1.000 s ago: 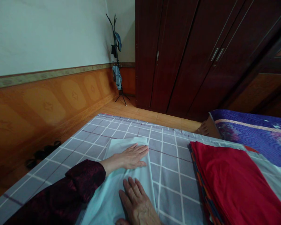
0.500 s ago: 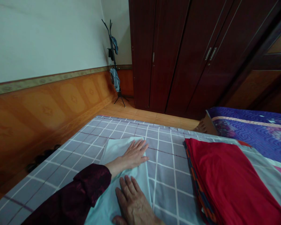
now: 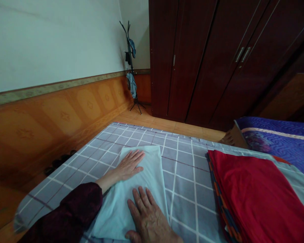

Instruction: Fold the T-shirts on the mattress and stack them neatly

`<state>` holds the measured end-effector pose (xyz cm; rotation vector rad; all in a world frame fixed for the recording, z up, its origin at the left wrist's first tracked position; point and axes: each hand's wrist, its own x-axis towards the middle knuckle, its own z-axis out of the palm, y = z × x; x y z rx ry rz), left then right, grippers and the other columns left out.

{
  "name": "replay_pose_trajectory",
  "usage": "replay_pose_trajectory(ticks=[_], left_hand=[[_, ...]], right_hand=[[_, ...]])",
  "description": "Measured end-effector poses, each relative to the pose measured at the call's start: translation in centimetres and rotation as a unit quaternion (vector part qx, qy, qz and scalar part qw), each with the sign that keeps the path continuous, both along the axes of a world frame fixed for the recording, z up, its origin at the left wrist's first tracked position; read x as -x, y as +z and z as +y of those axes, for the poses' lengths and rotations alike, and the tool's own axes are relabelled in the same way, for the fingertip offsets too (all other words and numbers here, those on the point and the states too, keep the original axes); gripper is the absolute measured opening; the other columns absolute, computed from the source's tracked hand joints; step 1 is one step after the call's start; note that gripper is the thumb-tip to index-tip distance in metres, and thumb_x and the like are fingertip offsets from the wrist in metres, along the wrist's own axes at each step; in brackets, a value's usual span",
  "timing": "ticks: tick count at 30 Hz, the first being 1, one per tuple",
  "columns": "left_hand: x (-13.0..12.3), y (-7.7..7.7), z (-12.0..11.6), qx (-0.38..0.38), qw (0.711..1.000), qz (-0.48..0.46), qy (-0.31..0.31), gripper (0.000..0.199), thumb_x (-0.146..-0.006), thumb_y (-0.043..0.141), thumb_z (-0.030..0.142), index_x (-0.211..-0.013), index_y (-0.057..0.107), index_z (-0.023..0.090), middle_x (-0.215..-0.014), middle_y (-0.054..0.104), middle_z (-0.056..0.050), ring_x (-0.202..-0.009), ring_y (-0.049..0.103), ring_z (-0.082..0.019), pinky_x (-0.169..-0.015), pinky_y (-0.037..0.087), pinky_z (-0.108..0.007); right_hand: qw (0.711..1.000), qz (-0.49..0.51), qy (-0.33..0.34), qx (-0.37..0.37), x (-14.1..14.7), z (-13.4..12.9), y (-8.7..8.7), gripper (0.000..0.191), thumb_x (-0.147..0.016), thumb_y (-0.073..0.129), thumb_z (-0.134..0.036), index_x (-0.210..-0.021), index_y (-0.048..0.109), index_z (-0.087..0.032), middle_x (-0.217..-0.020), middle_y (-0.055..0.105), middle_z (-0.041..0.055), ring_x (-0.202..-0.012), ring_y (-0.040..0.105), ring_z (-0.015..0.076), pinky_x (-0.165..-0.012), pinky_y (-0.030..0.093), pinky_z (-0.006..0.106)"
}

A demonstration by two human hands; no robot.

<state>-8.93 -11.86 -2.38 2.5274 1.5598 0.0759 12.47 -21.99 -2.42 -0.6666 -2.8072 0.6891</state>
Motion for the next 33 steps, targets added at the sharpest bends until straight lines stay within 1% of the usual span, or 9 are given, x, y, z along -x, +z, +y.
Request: replay_pose_trajectory(ticks=[3, 5, 9, 12, 15, 19, 22, 29, 33], left_hand=[[1.0, 0.7, -1.4, -0.009, 1.000, -0.006, 0.028, 0.060, -0.097, 0.034, 0.047, -0.149, 0.017, 0.023, -0.154, 0.019, -0.008, -0.142, 0.012, -0.025, -0.115, 0.011, -0.048], [1.1, 1.0, -2.9, -0.005, 1.000, -0.021, 0.001, 0.060, -0.097, 0.033, 0.048, -0.149, 0.014, 0.025, -0.155, 0.017, -0.006, -0.142, 0.012, -0.024, -0.115, 0.013, -0.047], [2.5, 0.0, -5.1, 0.007, 0.999, -0.017, -0.028, 0.063, -0.095, 0.038, 0.048, -0.149, 0.012, 0.028, -0.155, 0.016, -0.003, -0.142, 0.012, -0.024, -0.116, 0.013, -0.046], [4.9, -1.0, -4.8, 0.003, 0.997, 0.011, 0.078, 0.059, -0.096, 0.036, 0.042, -0.148, 0.018, 0.020, -0.155, 0.017, -0.008, -0.142, 0.012, -0.025, -0.115, 0.013, -0.049], [6.1, -0.5, -4.7, -0.006, 0.985, 0.025, 0.171, 0.058, -0.097, 0.033, 0.041, -0.147, 0.021, 0.014, -0.153, 0.021, -0.012, -0.142, 0.015, -0.027, -0.113, 0.016, -0.050], [4.3, 0.9, -7.4, -0.021, 0.995, 0.012, 0.096, 0.059, -0.097, 0.032, 0.043, -0.149, 0.013, 0.022, -0.155, 0.016, -0.006, -0.142, 0.013, -0.023, -0.115, 0.016, -0.047], [2.7, 0.7, -10.3, -0.009, 0.999, 0.024, 0.040, 0.063, -0.096, 0.038, 0.043, -0.149, 0.008, 0.026, -0.156, 0.012, -0.005, -0.143, 0.011, -0.024, -0.114, 0.019, -0.047], [3.3, 0.0, -13.0, -0.038, 0.996, 0.049, 0.062, 0.072, -0.095, 0.043, 0.039, -0.149, -0.003, 0.023, -0.155, 0.013, -0.008, -0.141, 0.018, -0.027, -0.113, 0.023, -0.049], [2.7, 0.4, -13.8, -0.047, 0.995, 0.045, 0.080, 0.076, -0.095, 0.043, 0.037, -0.148, -0.009, 0.023, -0.154, 0.012, -0.010, -0.140, 0.021, -0.028, -0.111, 0.026, -0.051]], right_hand=[[1.000, -0.016, 0.014, 0.009, 0.0, 0.0, -0.2, 0.074, -0.086, 0.055, -0.048, -0.146, 0.027, -0.015, -0.151, 0.009, 0.0180, -0.138, 0.004, 0.0358, -0.112, 0.015, 0.055], [0.999, -0.015, 0.032, 0.006, 0.1, 0.0, -0.5, 0.076, -0.086, 0.055, -0.049, -0.146, 0.025, -0.015, -0.151, 0.009, 0.0178, -0.139, 0.002, 0.0349, -0.113, 0.012, 0.055], [0.999, -0.015, 0.047, -0.008, 0.3, -0.1, -1.0, 0.078, -0.084, 0.056, -0.051, -0.146, 0.025, -0.015, -0.151, 0.009, 0.0182, -0.138, 0.004, 0.0354, -0.112, 0.014, 0.055], [0.999, -0.020, 0.036, -0.016, 0.3, -0.1, -0.9, 0.080, -0.083, 0.059, -0.048, -0.147, 0.022, -0.018, -0.151, 0.007, 0.0155, -0.139, 0.005, 0.0358, -0.112, 0.016, 0.056], [0.999, -0.020, 0.036, -0.015, 0.3, -0.2, -0.8, 0.081, -0.083, 0.059, -0.047, -0.148, 0.020, -0.018, -0.151, 0.006, 0.0151, -0.139, 0.004, 0.0360, -0.111, 0.016, 0.057], [0.999, -0.012, 0.032, -0.014, 0.2, -0.4, -0.8, 0.081, -0.084, 0.058, -0.047, -0.148, 0.018, -0.019, -0.152, 0.004, 0.0141, -0.139, 0.002, 0.0348, -0.112, 0.015, 0.055], [1.000, -0.004, 0.023, -0.021, 0.0, -0.3, -0.7, 0.082, -0.084, 0.058, -0.047, -0.148, 0.017, -0.018, -0.152, 0.006, 0.0131, -0.139, 0.004, 0.0327, -0.113, 0.017, 0.052], [0.985, -0.034, -0.130, -0.107, -0.9, 1.5, -0.7, 0.066, -0.087, 0.053, -0.042, -0.143, 0.034, -0.012, -0.149, 0.023, 0.0172, -0.136, 0.020, 0.0350, -0.109, 0.031, 0.052], [0.969, -0.016, -0.167, -0.184, -1.0, 1.6, -1.4, 0.068, -0.084, 0.058, -0.042, -0.140, 0.039, -0.008, -0.146, 0.029, 0.0218, -0.134, 0.026, 0.0372, -0.104, 0.038, 0.053]])
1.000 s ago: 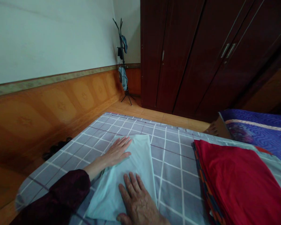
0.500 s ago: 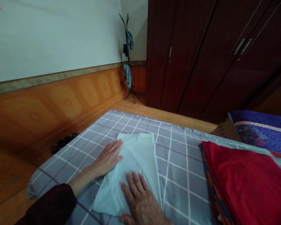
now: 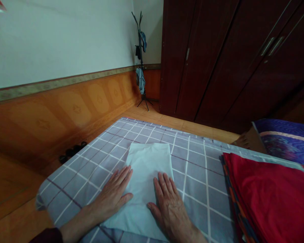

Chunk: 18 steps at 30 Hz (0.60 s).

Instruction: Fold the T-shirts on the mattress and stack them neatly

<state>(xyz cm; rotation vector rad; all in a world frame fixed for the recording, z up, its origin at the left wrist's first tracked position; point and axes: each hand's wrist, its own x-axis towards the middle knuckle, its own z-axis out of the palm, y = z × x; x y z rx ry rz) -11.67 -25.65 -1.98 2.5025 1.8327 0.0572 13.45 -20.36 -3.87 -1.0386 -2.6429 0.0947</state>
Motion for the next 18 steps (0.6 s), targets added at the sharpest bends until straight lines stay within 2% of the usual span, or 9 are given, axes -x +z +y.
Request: replay_pose_trajectory(ticks=[5, 9, 13, 16, 18], left_hand=[[-1.0, -0.4, -1.0, 0.027, 1.000, -0.007, -0.006, 0.081, -0.093, 0.046, 0.040, -0.148, -0.012, 0.023, -0.155, 0.010, -0.010, -0.140, 0.018, -0.030, -0.111, 0.025, -0.052], [-1.2, 0.8, 0.1, 0.065, 0.998, -0.023, -0.015, 0.075, -0.095, 0.040, 0.043, -0.148, -0.011, 0.026, -0.155, 0.011, -0.008, -0.141, 0.016, -0.028, -0.112, 0.022, -0.051], [-2.5, 2.2, 4.2, 0.087, 0.992, -0.045, -0.081, 0.067, -0.096, 0.036, 0.047, -0.149, 0.001, 0.027, -0.155, 0.012, -0.004, -0.142, 0.012, -0.024, -0.115, 0.015, -0.047], [-3.0, 1.5, 8.2, 0.090, 0.990, -0.034, -0.107, 0.068, -0.094, 0.035, 0.055, -0.149, 0.010, 0.025, -0.155, 0.013, -0.006, -0.143, 0.007, -0.022, -0.116, 0.011, -0.046], [-2.4, 0.5, 10.5, 0.080, 0.992, -0.018, -0.097, 0.072, -0.092, 0.034, 0.059, -0.149, 0.012, 0.021, -0.155, 0.011, -0.009, -0.143, 0.004, -0.023, -0.115, 0.009, -0.046]], right_hand=[[0.998, 0.018, 0.007, -0.056, 0.4, -0.8, -0.7, 0.075, -0.079, 0.064, -0.045, -0.138, 0.039, -0.007, -0.145, 0.032, 0.0234, -0.133, 0.028, 0.0380, -0.102, 0.041, 0.052], [0.998, 0.020, 0.003, -0.068, 0.5, -0.9, -0.8, 0.075, -0.078, 0.064, -0.044, -0.138, 0.039, -0.007, -0.144, 0.034, 0.0237, -0.133, 0.030, 0.0379, -0.102, 0.041, 0.051], [0.999, 0.009, 0.017, -0.046, 0.4, -0.9, -0.6, 0.074, -0.080, 0.063, -0.043, -0.139, 0.038, -0.007, -0.144, 0.033, 0.0236, -0.133, 0.029, 0.0382, -0.103, 0.040, 0.052], [1.000, 0.001, 0.022, -0.010, 0.4, -0.9, -0.5, 0.074, -0.080, 0.062, -0.043, -0.140, 0.037, -0.008, -0.145, 0.030, 0.0232, -0.134, 0.027, 0.0383, -0.104, 0.038, 0.053], [1.000, -0.004, 0.020, 0.014, 0.3, -0.8, -0.5, 0.073, -0.081, 0.061, -0.043, -0.140, 0.036, -0.008, -0.146, 0.028, 0.0232, -0.134, 0.025, 0.0384, -0.105, 0.037, 0.053]])
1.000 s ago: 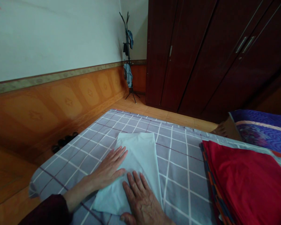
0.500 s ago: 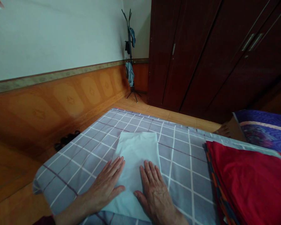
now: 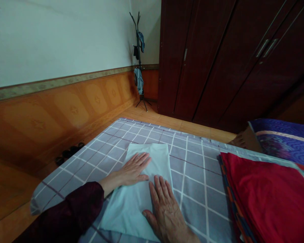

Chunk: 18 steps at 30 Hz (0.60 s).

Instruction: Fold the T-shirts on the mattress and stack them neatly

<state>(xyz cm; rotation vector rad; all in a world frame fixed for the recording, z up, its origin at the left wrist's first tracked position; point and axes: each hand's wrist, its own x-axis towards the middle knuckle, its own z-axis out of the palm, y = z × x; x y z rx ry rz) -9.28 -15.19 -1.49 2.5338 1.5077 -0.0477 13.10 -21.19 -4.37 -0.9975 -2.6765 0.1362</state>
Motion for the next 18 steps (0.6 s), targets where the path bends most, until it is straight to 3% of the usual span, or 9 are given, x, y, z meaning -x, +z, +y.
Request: replay_pose_trajectory(ticks=[5, 9, 14, 18], left_hand=[[3.5, -1.9, 2.8, -0.021, 0.996, 0.023, 0.079, 0.068, -0.095, 0.031, 0.052, -0.148, 0.014, 0.014, -0.155, 0.010, -0.014, -0.143, 0.006, -0.024, -0.114, 0.012, -0.047], [3.7, -1.3, 2.8, -0.033, 0.989, 0.036, 0.141, 0.068, -0.095, 0.032, 0.051, -0.146, 0.020, 0.008, -0.153, 0.015, -0.017, -0.142, 0.011, -0.027, -0.113, 0.014, -0.049], [-0.1, 0.4, 0.5, -0.020, 0.998, 0.038, 0.056, 0.065, -0.094, 0.035, 0.051, -0.147, 0.021, 0.014, -0.154, 0.017, -0.012, -0.143, 0.009, -0.023, -0.115, 0.013, -0.047], [-1.4, 0.4, -3.4, -0.026, 0.998, 0.031, 0.038, 0.069, -0.094, 0.039, 0.050, -0.148, 0.016, 0.014, -0.154, 0.015, -0.013, -0.143, 0.007, -0.025, -0.115, 0.014, -0.047]], right_hand=[[0.999, 0.006, 0.007, 0.038, -0.3, 0.1, 0.2, 0.070, -0.085, 0.055, -0.042, -0.143, 0.032, -0.010, -0.148, 0.023, 0.0209, -0.136, 0.020, 0.0379, -0.106, 0.034, 0.055], [0.998, 0.009, 0.005, 0.060, -0.3, 0.1, 0.3, 0.070, -0.085, 0.055, -0.042, -0.143, 0.032, -0.011, -0.149, 0.023, 0.0203, -0.136, 0.019, 0.0377, -0.107, 0.033, 0.055], [0.998, 0.015, -0.002, 0.059, -0.3, 0.1, -0.2, 0.073, -0.084, 0.057, -0.042, -0.144, 0.030, -0.012, -0.150, 0.019, 0.0202, -0.137, 0.017, 0.0369, -0.108, 0.031, 0.055], [0.998, 0.021, 0.005, 0.061, -0.1, -0.3, -0.3, 0.074, -0.084, 0.057, -0.037, -0.146, 0.024, -0.012, -0.151, 0.016, 0.0177, -0.138, 0.015, 0.0347, -0.110, 0.029, 0.052]])
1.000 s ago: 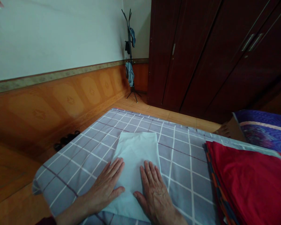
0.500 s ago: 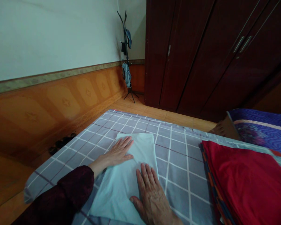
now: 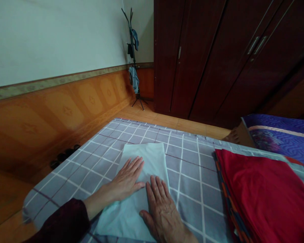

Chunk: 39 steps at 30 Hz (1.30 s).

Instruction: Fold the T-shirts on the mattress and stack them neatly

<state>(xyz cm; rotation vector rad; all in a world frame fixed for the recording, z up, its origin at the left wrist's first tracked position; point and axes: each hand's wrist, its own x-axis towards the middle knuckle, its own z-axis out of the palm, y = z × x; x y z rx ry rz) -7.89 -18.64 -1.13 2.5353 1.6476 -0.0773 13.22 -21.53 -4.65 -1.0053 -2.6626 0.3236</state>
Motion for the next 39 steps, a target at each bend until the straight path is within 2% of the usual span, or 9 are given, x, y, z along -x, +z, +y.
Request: replay_pose_trajectory(ticks=[6, 13, 15, 20, 25, 30, 32, 34, 39], left_hand=[[1.6, -2.0, -4.4, -0.057, 0.998, -0.034, 0.001, 0.079, -0.095, 0.041, 0.045, -0.148, -0.011, 0.019, -0.155, 0.008, -0.014, -0.142, 0.011, -0.029, -0.113, 0.020, -0.050], [0.7, 0.0, -5.8, -0.043, 0.997, -0.056, 0.011, 0.086, -0.092, 0.040, 0.055, -0.147, -0.016, 0.021, -0.155, 0.008, -0.013, -0.141, 0.011, -0.032, -0.111, 0.022, -0.053], [0.3, 0.0, -6.5, -0.039, 0.998, -0.058, 0.007, 0.088, -0.090, 0.041, 0.057, -0.147, -0.016, 0.021, -0.155, 0.008, -0.013, -0.142, 0.011, -0.032, -0.112, 0.022, -0.053], [0.2, -2.1, -6.9, -0.069, 0.997, -0.045, 0.004, 0.095, -0.087, 0.046, 0.059, -0.147, -0.015, 0.017, -0.154, 0.008, -0.017, -0.141, 0.012, -0.035, -0.110, 0.023, -0.055], [0.3, -2.6, -6.6, -0.090, 0.995, -0.048, 0.005, 0.091, -0.089, 0.041, 0.060, -0.148, -0.013, 0.017, -0.154, 0.007, -0.017, -0.140, 0.015, -0.035, -0.111, 0.021, -0.055], [0.3, -2.0, -6.7, -0.079, 0.996, -0.047, 0.013, 0.089, -0.089, 0.038, 0.062, -0.148, -0.013, 0.018, -0.154, 0.008, -0.016, -0.141, 0.014, -0.034, -0.110, 0.022, -0.055], [0.2, -2.2, -6.7, -0.085, 0.995, -0.046, 0.015, 0.089, -0.089, 0.038, 0.062, -0.148, -0.011, 0.018, -0.154, 0.008, -0.015, -0.141, 0.013, -0.034, -0.111, 0.022, -0.053], [0.2, -2.5, -6.7, -0.095, 0.994, -0.044, 0.015, 0.088, -0.089, 0.038, 0.062, -0.149, -0.010, 0.018, -0.155, 0.008, -0.015, -0.141, 0.013, -0.033, -0.112, 0.021, -0.052], [0.3, -2.9, -6.7, -0.125, 0.991, -0.052, 0.004, 0.094, -0.086, 0.040, 0.065, -0.149, -0.010, 0.015, -0.154, 0.012, -0.017, -0.140, 0.017, -0.036, -0.110, 0.021, -0.053]], right_hand=[[0.999, -0.006, 0.022, -0.039, -0.4, 1.2, 0.1, 0.073, -0.086, 0.055, -0.041, -0.146, 0.026, -0.012, -0.151, 0.020, 0.0152, -0.139, 0.016, 0.0313, -0.111, 0.028, 0.049], [0.980, -0.031, -0.180, -0.082, -3.7, 5.3, -0.9, 0.070, -0.090, 0.040, -0.055, -0.138, 0.040, -0.004, -0.146, 0.032, 0.0221, -0.138, 0.021, 0.0347, -0.109, 0.025, 0.055], [0.983, -0.042, -0.162, -0.070, -2.9, 4.8, 0.0, 0.062, -0.091, 0.043, -0.049, -0.137, 0.042, -0.008, -0.147, 0.031, 0.0196, -0.138, 0.022, 0.0338, -0.110, 0.025, 0.053], [0.999, -0.037, -0.006, -0.026, 2.0, 3.8, 2.3, 0.056, -0.092, 0.044, -0.041, -0.142, 0.036, -0.016, -0.150, 0.027, 0.0139, -0.139, 0.021, 0.0294, -0.112, 0.023, 0.049], [0.999, -0.041, 0.023, -0.025, 3.0, 9.2, 1.9, 0.065, -0.092, 0.037, -0.056, -0.142, 0.036, -0.015, -0.150, 0.029, 0.0133, -0.139, 0.020, 0.0286, -0.113, 0.018, 0.048], [0.987, -0.091, -0.131, -0.036, 0.5, 14.5, 1.7, 0.063, -0.093, 0.035, -0.050, -0.143, 0.034, -0.011, -0.149, 0.030, 0.0154, -0.138, 0.024, 0.0303, -0.110, 0.021, 0.049], [0.979, -0.092, -0.179, -0.037, 0.3, 13.7, 2.0, 0.064, -0.094, 0.035, -0.047, -0.142, 0.033, -0.005, -0.147, 0.029, 0.0215, -0.137, 0.024, 0.0336, -0.108, 0.023, 0.053], [0.983, -0.082, -0.160, -0.041, 0.8, 10.9, 2.1, 0.065, -0.093, 0.040, -0.046, -0.142, 0.033, -0.005, -0.148, 0.026, 0.0227, -0.138, 0.022, 0.0349, -0.108, 0.024, 0.053], [0.997, -0.033, 0.045, -0.059, 0.7, 2.2, 1.4, 0.067, -0.090, 0.047, -0.044, -0.146, 0.025, -0.014, -0.151, 0.023, 0.0130, -0.140, 0.017, 0.0284, -0.111, 0.025, 0.048]])
